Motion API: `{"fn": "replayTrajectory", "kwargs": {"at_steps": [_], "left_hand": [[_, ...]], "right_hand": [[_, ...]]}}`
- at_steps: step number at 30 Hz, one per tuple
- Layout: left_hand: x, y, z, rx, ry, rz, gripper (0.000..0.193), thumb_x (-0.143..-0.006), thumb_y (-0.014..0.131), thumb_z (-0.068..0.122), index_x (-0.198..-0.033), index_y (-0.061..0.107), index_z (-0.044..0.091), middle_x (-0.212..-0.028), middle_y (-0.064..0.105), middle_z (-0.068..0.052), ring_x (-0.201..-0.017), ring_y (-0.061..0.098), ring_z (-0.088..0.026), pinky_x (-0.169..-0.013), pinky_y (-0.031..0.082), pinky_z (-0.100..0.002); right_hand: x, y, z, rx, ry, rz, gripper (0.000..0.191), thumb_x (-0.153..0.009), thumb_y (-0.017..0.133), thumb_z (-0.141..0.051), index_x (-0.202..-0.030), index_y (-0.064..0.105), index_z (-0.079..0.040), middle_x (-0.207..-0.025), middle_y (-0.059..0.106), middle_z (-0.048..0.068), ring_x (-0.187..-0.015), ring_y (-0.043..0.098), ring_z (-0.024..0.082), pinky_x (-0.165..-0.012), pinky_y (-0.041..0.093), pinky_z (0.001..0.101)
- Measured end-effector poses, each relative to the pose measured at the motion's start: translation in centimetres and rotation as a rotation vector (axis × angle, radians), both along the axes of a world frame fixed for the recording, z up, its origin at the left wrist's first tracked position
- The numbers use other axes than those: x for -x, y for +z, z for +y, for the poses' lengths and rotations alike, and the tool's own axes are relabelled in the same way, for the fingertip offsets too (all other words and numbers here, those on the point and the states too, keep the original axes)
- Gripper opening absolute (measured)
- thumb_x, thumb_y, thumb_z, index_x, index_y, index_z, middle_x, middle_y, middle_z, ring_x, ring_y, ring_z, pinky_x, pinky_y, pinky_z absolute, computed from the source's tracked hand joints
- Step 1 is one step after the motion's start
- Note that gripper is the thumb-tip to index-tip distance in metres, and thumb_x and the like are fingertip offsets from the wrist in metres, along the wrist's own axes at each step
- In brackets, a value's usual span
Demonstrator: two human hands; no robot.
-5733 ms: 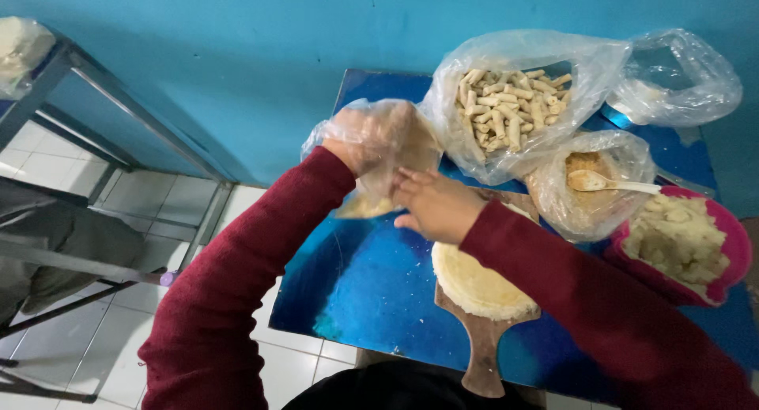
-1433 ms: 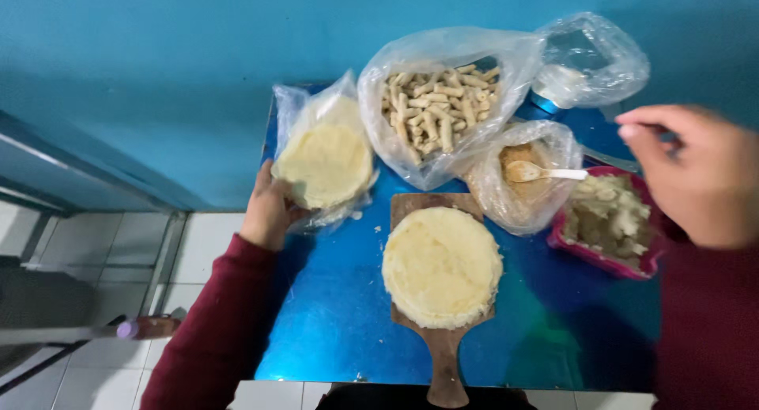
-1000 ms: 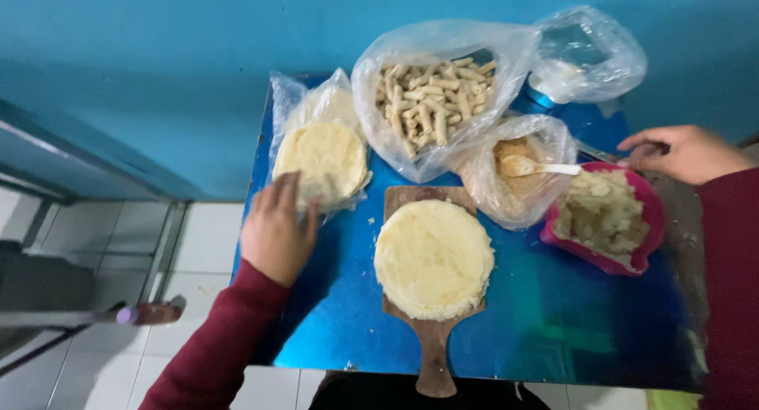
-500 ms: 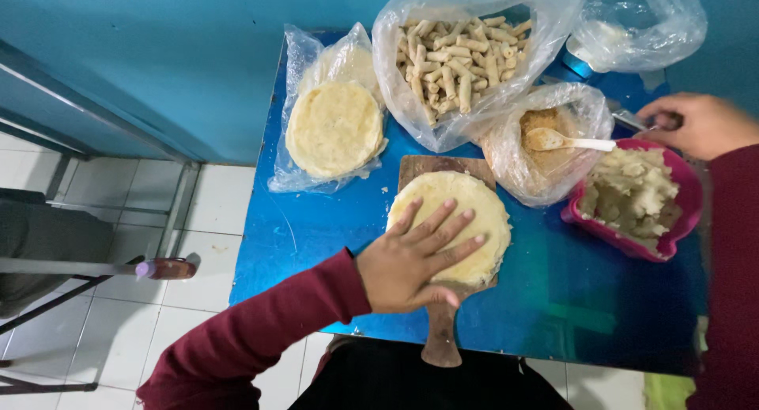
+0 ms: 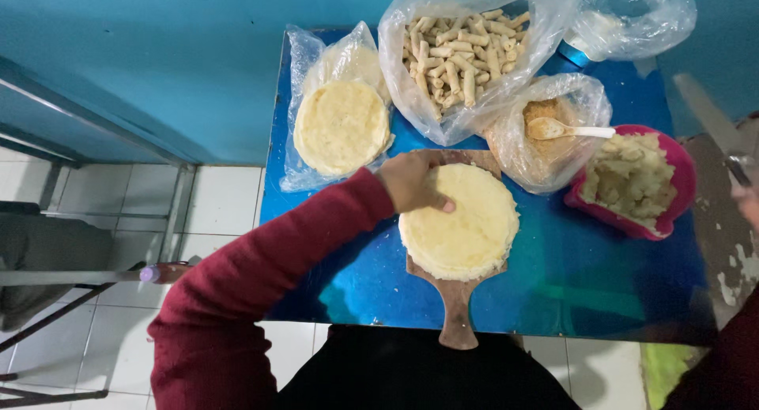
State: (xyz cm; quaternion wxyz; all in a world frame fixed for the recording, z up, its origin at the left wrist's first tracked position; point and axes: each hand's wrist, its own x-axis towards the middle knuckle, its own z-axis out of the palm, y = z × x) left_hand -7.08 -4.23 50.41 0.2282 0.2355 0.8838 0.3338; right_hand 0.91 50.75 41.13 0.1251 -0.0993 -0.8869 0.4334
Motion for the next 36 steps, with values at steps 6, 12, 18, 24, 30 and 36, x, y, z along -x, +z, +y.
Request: {"fn": "replayTrajectory", "kwargs": {"at_steps": [6,12,18,24,30,36], "left_hand": [[2.4,-1.1,-0.4,-0.284,-0.258,0.104,0.081,-0.067,0.094,0.039,-0.133,0.063,0.004,-0.131,0.068,-0.015,-0.119,0.065,-0.030,-0.099,0.051,-0.039],[2.9,-0.3,0.1,-0.168,-0.165,-0.127,0.057,-0.067,0.094,0.039,-0.097,0.064,0.001,-0.103,0.071,-0.009,-0.098,0.068,-0.021,-0.083,0.055,-0.034],[4.6,-0.7,0.6,-0.297,-0.052,-0.370,0.057,-0.070,0.093,0.033,-0.110,0.065,0.004,-0.105,0.074,-0.006,-0.097,0.070,-0.016,-0.085,0.057,-0.031],[2.6,-0.6,0.1,-0.510,-0.021,-0.553,0.066,-0.078,0.086,0.017,-0.138,0.061,0.004,-0.121,0.073,-0.007,-0.107,0.070,-0.016,-0.096,0.057,-0.033],[-3.2,-0.3,-0.5,-0.828,0.194,-0.641,0.065,-0.081,0.081,0.008,-0.141,0.057,0.006,-0.121,0.072,-0.006,-0.105,0.072,-0.017,-0.094,0.059,-0.036],[-5.9,-0.4,-2.3,-0.610,0.412,-0.601,0.053,-0.079,0.084,0.013,-0.124,0.060,-0.001,-0.109,0.074,-0.010,-0.094,0.072,-0.020,-0.084,0.060,-0.036]], "right_hand": [[-9.5,-0.4,-4.4,0.112,-0.068,0.071,0.027,-0.103,0.070,-0.006,-0.124,0.053,-0.004,-0.101,0.060,0.003,-0.089,0.058,0.008,-0.086,0.048,0.0243],[-12.3,0.1,-8.9,0.445,-0.038,0.220,0.031,-0.102,0.067,0.001,-0.127,0.049,-0.004,-0.110,0.064,0.002,-0.098,0.061,0.007,-0.094,0.050,0.0217],[-13.1,0.6,-14.0,0.248,-0.082,0.203,0.024,-0.105,0.068,-0.001,-0.121,0.050,-0.001,-0.100,0.062,0.005,-0.088,0.059,0.009,-0.081,0.049,0.0232],[-14.3,0.7,-19.1,0.329,-0.072,0.318,0.021,-0.107,0.071,-0.003,-0.113,0.050,-0.001,-0.099,0.058,0.002,-0.084,0.052,0.007,-0.084,0.049,0.0218],[-16.4,1.6,-20.0,0.258,-0.149,0.378,0.019,-0.108,0.071,-0.004,-0.112,0.053,0.000,-0.100,0.060,0.003,-0.085,0.057,0.007,-0.081,0.050,0.0213],[-16.8,0.1,-20.6,0.366,-0.111,0.444,0.022,-0.107,0.073,-0.006,-0.108,0.051,-0.001,-0.098,0.059,0.001,-0.082,0.052,0.006,-0.080,0.048,0.0205]]}}
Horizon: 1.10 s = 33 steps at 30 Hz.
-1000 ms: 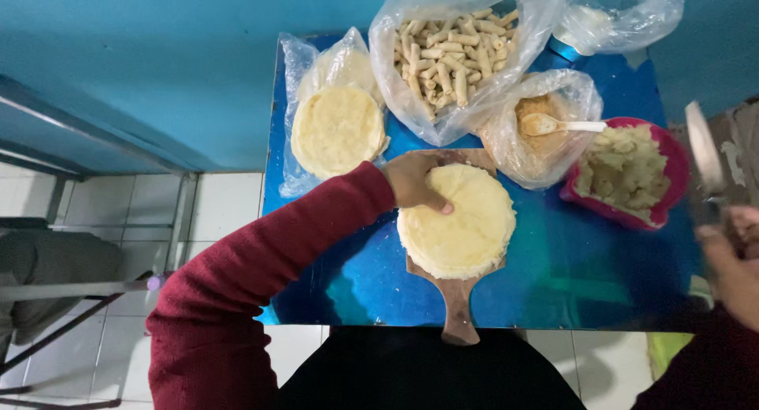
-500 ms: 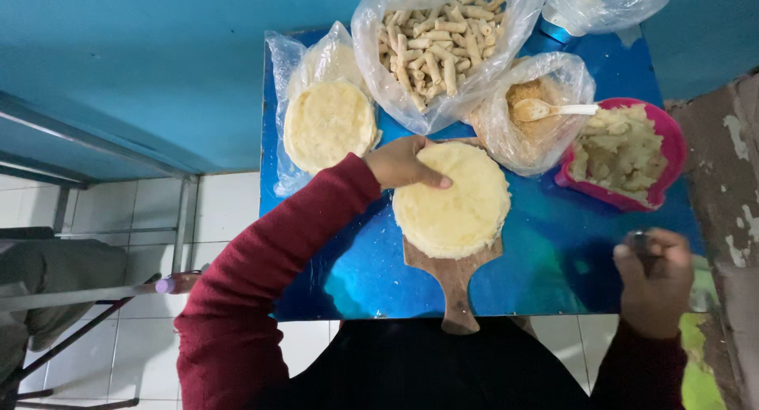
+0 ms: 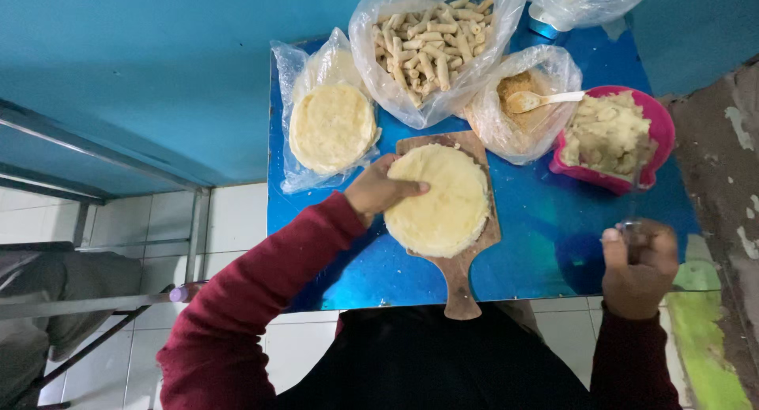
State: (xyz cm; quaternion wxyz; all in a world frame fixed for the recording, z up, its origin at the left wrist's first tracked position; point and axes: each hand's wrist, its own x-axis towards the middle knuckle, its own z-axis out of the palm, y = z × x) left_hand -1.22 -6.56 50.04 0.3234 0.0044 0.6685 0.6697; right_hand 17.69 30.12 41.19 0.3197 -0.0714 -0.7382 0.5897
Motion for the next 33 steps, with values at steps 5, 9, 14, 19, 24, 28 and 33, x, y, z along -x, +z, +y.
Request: {"fn": "replayTrajectory", "kwargs": {"at_steps": [5,9,14,19,24,28,33], "left_hand": [[0.2,1.8,-0.1,0.119,-0.073,0.116,0.055,-0.077,0.087,0.013,-0.119,0.056,-0.002,-0.105,0.070,-0.010,-0.097,0.069,-0.018,-0.085,0.058,-0.035],[0.5,3.7,1.6,-0.040,-0.083,0.103,0.052,-0.078,0.082,0.011,-0.123,0.058,-0.001,-0.111,0.070,-0.009,-0.103,0.068,-0.017,-0.091,0.057,-0.034],[1.5,5.6,4.4,-0.271,-0.112,0.240,0.057,-0.082,0.076,0.006,-0.136,0.056,0.000,-0.126,0.065,-0.007,-0.118,0.062,-0.016,-0.103,0.051,-0.032],[3.3,7.8,7.8,-0.290,0.022,0.150,0.059,-0.084,0.077,0.004,-0.137,0.051,0.002,-0.126,0.066,-0.009,-0.119,0.063,-0.017,-0.104,0.053,-0.034],[3.6,5.8,10.8,-0.538,0.145,0.055,0.061,-0.088,0.077,0.003,-0.143,0.050,-0.003,-0.128,0.066,-0.013,-0.117,0.066,-0.020,-0.102,0.055,-0.037],[2.7,0.3,11.8,-0.347,0.437,0.043,0.063,-0.090,0.078,0.002,-0.141,0.042,-0.007,-0.125,0.068,-0.016,-0.111,0.068,-0.021,-0.096,0.059,-0.040],[2.7,-2.5,10.2,-0.325,0.401,0.097,0.089,-0.091,0.072,0.001,-0.158,0.013,0.002,-0.129,0.066,-0.019,-0.114,0.068,-0.023,-0.096,0.058,-0.038]], "right_hand": [[1.0,0.4,-0.5,-0.322,-0.091,-0.104,0.021,-0.101,0.075,-0.009,-0.109,0.059,0.002,-0.088,0.057,0.003,-0.076,0.051,0.009,-0.074,0.046,0.0243],[2.1,0.5,0.3,-0.293,-0.053,-0.145,0.021,-0.099,0.073,-0.011,-0.110,0.059,0.000,-0.087,0.059,0.002,-0.074,0.051,0.008,-0.072,0.046,0.0243],[3.3,-1.6,2.7,-0.221,-0.010,-0.159,0.023,-0.099,0.073,-0.011,-0.113,0.057,0.000,-0.085,0.056,0.001,-0.073,0.047,0.006,-0.068,0.043,0.0239],[5.8,-1.6,4.9,-0.112,0.033,-0.216,0.026,-0.098,0.071,-0.009,-0.117,0.057,0.001,-0.083,0.052,0.000,-0.074,0.043,0.004,-0.066,0.041,0.0227],[7.8,-0.3,6.2,-0.142,-0.034,-0.255,0.027,-0.094,0.073,-0.011,-0.115,0.059,0.001,-0.084,0.058,0.000,-0.073,0.048,0.005,-0.067,0.042,0.0227],[8.2,-0.7,7.1,-0.089,0.014,-0.268,0.023,-0.098,0.073,-0.014,-0.111,0.059,-0.001,-0.093,0.062,-0.001,-0.080,0.055,0.005,-0.074,0.047,0.0214],[9.1,-0.5,7.9,-0.111,-0.018,-0.255,0.023,-0.102,0.074,-0.013,-0.115,0.060,0.000,-0.089,0.061,0.000,-0.076,0.054,0.004,-0.071,0.045,0.0193]]}}
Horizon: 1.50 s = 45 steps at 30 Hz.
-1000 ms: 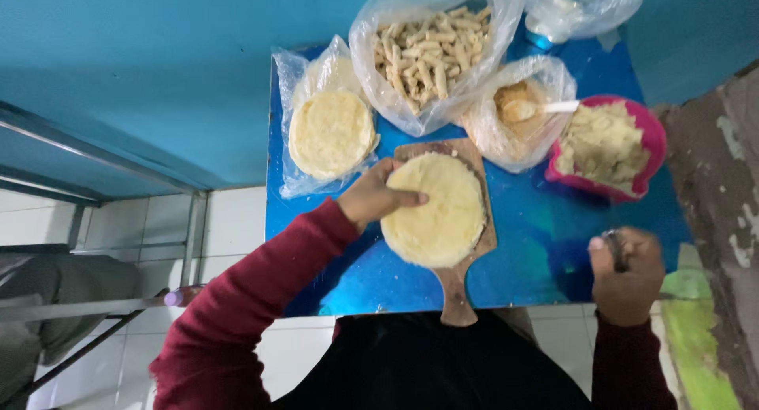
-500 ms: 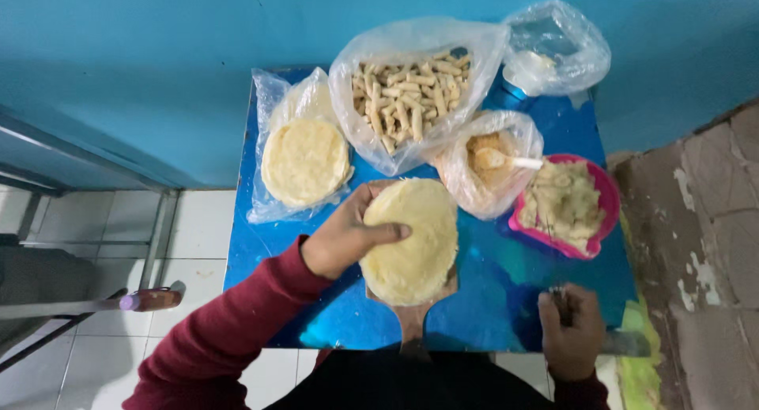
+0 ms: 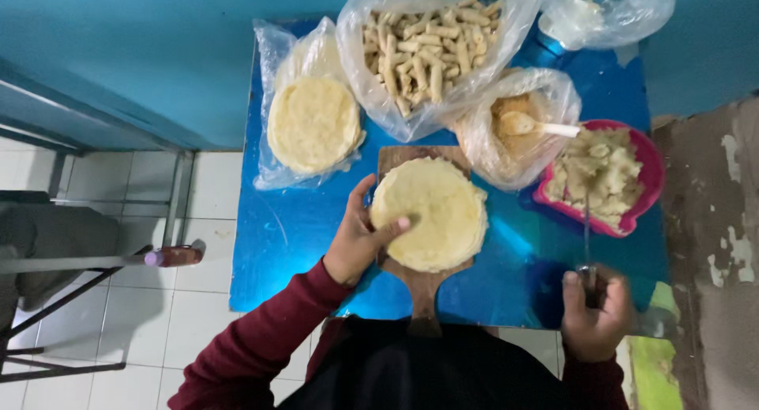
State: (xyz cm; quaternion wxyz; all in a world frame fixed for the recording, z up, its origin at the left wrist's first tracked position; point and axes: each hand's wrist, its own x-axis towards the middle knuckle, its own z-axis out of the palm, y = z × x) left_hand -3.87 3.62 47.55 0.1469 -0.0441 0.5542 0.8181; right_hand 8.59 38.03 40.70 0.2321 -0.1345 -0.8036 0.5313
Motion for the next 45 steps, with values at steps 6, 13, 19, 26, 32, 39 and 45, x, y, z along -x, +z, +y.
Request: {"fn": "replayTrajectory", "kwargs": {"at_steps": [6,13,19,26,32,39,45], "left_hand": [[-0.6,1.8,-1.4,0.249,0.002,0.334,0.101,-0.093,0.072,0.005,-0.160,-0.003,0.006,-0.141,0.057,-0.023,-0.121,0.065,-0.026,-0.099,0.058,-0.038],[-2.5,5.4,-2.7,1.396,-0.015,0.766,0.071,-0.091,0.071,0.049,-0.143,0.049,0.006,-0.155,0.044,-0.025,-0.133,0.046,-0.040,-0.104,0.043,-0.053],[-0.7,4.5,1.1,1.443,-0.097,1.254,0.064,-0.095,0.058,0.051,-0.141,0.059,0.006,-0.153,0.049,-0.016,-0.149,0.032,-0.037,-0.115,0.031,-0.064],[5.5,2.2,2.8,1.281,-0.272,1.274,0.030,-0.096,0.061,0.021,-0.122,0.071,0.011,-0.130,0.064,-0.008,-0.137,0.048,-0.032,-0.113,0.042,-0.052],[6.4,2.0,2.6,1.173,-0.283,1.281,0.019,-0.096,0.064,0.023,-0.109,0.072,0.010,-0.115,0.065,-0.006,-0.120,0.055,-0.029,-0.106,0.046,-0.044],[6.5,3.0,2.6,1.030,-0.270,1.356,0.009,-0.091,0.067,0.019,-0.096,0.069,0.012,-0.114,0.065,-0.005,-0.125,0.055,-0.028,-0.107,0.046,-0.043],[6.4,3.0,1.8,0.941,-0.334,1.252,0.014,-0.087,0.066,0.010,-0.100,0.071,0.013,-0.113,0.069,-0.004,-0.120,0.063,-0.029,-0.104,0.049,-0.042]], "right_hand": [[0.5,0.9,-2.0,-0.039,-0.031,0.023,0.024,-0.105,0.074,-0.015,-0.116,0.059,0.000,-0.089,0.063,0.000,-0.074,0.055,0.004,-0.073,0.047,0.0208],[-0.2,1.6,-3.2,-0.140,-0.035,0.000,0.023,-0.106,0.075,-0.016,-0.110,0.062,0.002,-0.082,0.061,0.001,-0.071,0.052,0.004,-0.068,0.044,0.0196],[0.3,1.6,-2.6,-0.161,-0.031,0.000,0.021,-0.106,0.075,-0.014,-0.107,0.060,0.001,-0.078,0.059,0.001,-0.069,0.049,0.003,-0.066,0.042,0.0190],[0.6,1.6,-3.5,-0.232,-0.036,0.040,0.021,-0.107,0.075,-0.013,-0.111,0.060,0.002,-0.078,0.061,0.001,-0.068,0.050,0.002,-0.063,0.044,0.0196],[0.6,1.6,-3.5,-0.280,-0.047,0.024,0.022,-0.107,0.076,-0.012,-0.110,0.061,0.003,-0.081,0.064,0.003,-0.069,0.053,0.003,-0.064,0.045,0.0203],[0.4,0.8,-3.6,-0.208,-0.027,0.055,0.022,-0.108,0.075,-0.013,-0.113,0.060,0.003,-0.083,0.063,0.003,-0.071,0.051,0.002,-0.065,0.044,0.0187],[0.0,1.1,-3.7,-0.244,-0.037,0.034,0.021,-0.107,0.075,-0.012,-0.113,0.061,0.002,-0.082,0.062,0.000,-0.071,0.052,0.002,-0.067,0.044,0.0196]]}}
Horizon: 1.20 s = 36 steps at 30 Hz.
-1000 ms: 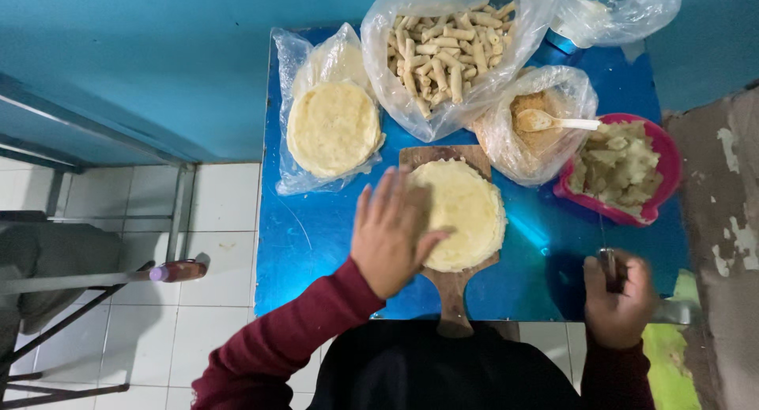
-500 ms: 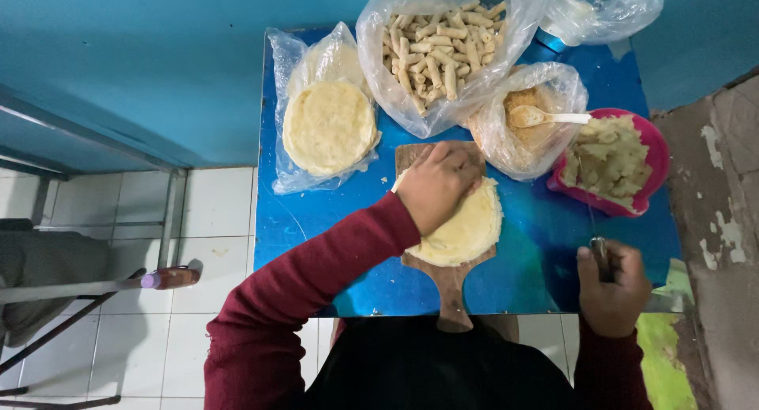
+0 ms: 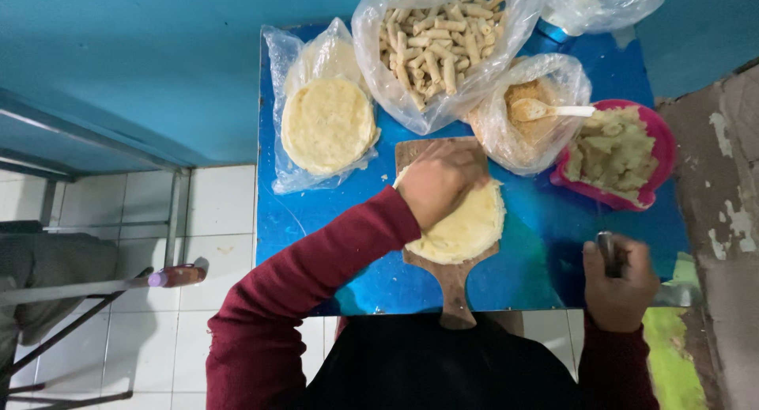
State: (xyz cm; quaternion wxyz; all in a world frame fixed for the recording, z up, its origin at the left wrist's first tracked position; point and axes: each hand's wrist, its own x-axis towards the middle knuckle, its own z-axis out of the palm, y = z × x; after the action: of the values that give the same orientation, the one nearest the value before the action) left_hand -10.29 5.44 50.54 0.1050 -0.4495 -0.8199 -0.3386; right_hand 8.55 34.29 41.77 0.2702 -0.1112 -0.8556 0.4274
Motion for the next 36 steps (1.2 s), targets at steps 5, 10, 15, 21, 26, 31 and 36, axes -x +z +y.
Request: {"fn": "replayTrajectory", "kwargs": {"at_steps": [5,10,15,21,26,31,36], "left_hand": [[0.6,0.9,-0.1,-0.365,0.037,-0.559,0.023,-0.104,0.061,0.015,-0.125,0.067,0.008,-0.111,0.073,-0.009,-0.103,0.071,-0.028,-0.092,0.057,-0.034],[0.1,1.8,-3.0,-0.448,-0.016,-0.713,0.026,-0.110,0.056,0.021,-0.127,0.067,0.004,-0.112,0.077,-0.012,-0.106,0.072,-0.029,-0.096,0.057,-0.034],[-4.1,0.5,-5.1,0.146,0.107,-0.042,0.041,-0.106,0.059,0.040,-0.136,0.065,0.013,-0.136,0.067,-0.011,-0.134,0.060,-0.030,-0.111,0.050,-0.046],[-6.7,-2.0,-4.6,0.318,0.191,0.252,0.078,-0.091,0.045,0.073,-0.153,0.052,0.027,-0.162,0.034,-0.024,-0.150,0.025,-0.053,-0.114,0.031,-0.070],[-6.5,-3.1,-3.1,0.386,0.226,0.266,0.086,-0.091,0.046,0.080,-0.158,0.044,0.026,-0.166,0.033,-0.021,-0.154,0.024,-0.050,-0.119,0.025,-0.074],[-6.6,-3.7,-1.1,0.374,0.179,0.261,0.093,-0.088,0.044,0.082,-0.160,0.041,0.025,-0.168,0.032,-0.020,-0.156,0.024,-0.051,-0.121,0.022,-0.075],[-6.9,-3.5,-1.2,0.399,0.177,0.251,0.095,-0.083,0.044,0.084,-0.159,0.041,0.028,-0.167,0.032,-0.019,-0.153,0.024,-0.052,-0.115,0.020,-0.080]], "right_hand": [[0.0,2.3,-1.7,0.166,0.036,-0.043,0.030,-0.107,0.079,-0.012,-0.094,0.054,-0.002,-0.077,0.050,-0.006,-0.068,0.042,0.001,-0.065,0.038,0.0205],[2.5,6.0,-4.8,0.217,0.100,-0.267,0.009,-0.097,0.076,-0.011,-0.097,0.069,-0.005,-0.066,0.042,-0.007,-0.059,0.034,0.003,-0.054,0.026,0.0237],[8.6,8.4,-5.7,-0.002,0.339,-0.191,0.014,-0.101,0.071,-0.014,-0.111,0.073,-0.005,-0.079,0.061,0.003,-0.068,0.051,0.006,-0.063,0.042,0.0267],[13.3,7.8,-5.7,-0.100,0.538,-0.291,0.026,-0.095,0.069,-0.019,-0.118,0.073,-0.006,-0.091,0.076,0.013,-0.078,0.071,0.013,-0.071,0.054,0.0314],[14.1,7.0,-4.7,-0.251,0.418,-0.457,0.027,-0.095,0.075,-0.025,-0.111,0.074,-0.003,-0.089,0.074,0.020,-0.075,0.073,0.028,-0.072,0.055,0.0370],[14.1,6.5,-4.5,-0.089,0.592,-0.266,0.029,-0.091,0.068,-0.022,-0.115,0.073,-0.006,-0.096,0.077,0.013,-0.086,0.077,0.023,-0.073,0.056,0.0344],[13.9,7.6,-4.7,-0.270,0.412,-0.424,0.024,-0.094,0.073,-0.025,-0.107,0.075,-0.004,-0.088,0.075,0.017,-0.079,0.075,0.027,-0.070,0.056,0.0377]]}}
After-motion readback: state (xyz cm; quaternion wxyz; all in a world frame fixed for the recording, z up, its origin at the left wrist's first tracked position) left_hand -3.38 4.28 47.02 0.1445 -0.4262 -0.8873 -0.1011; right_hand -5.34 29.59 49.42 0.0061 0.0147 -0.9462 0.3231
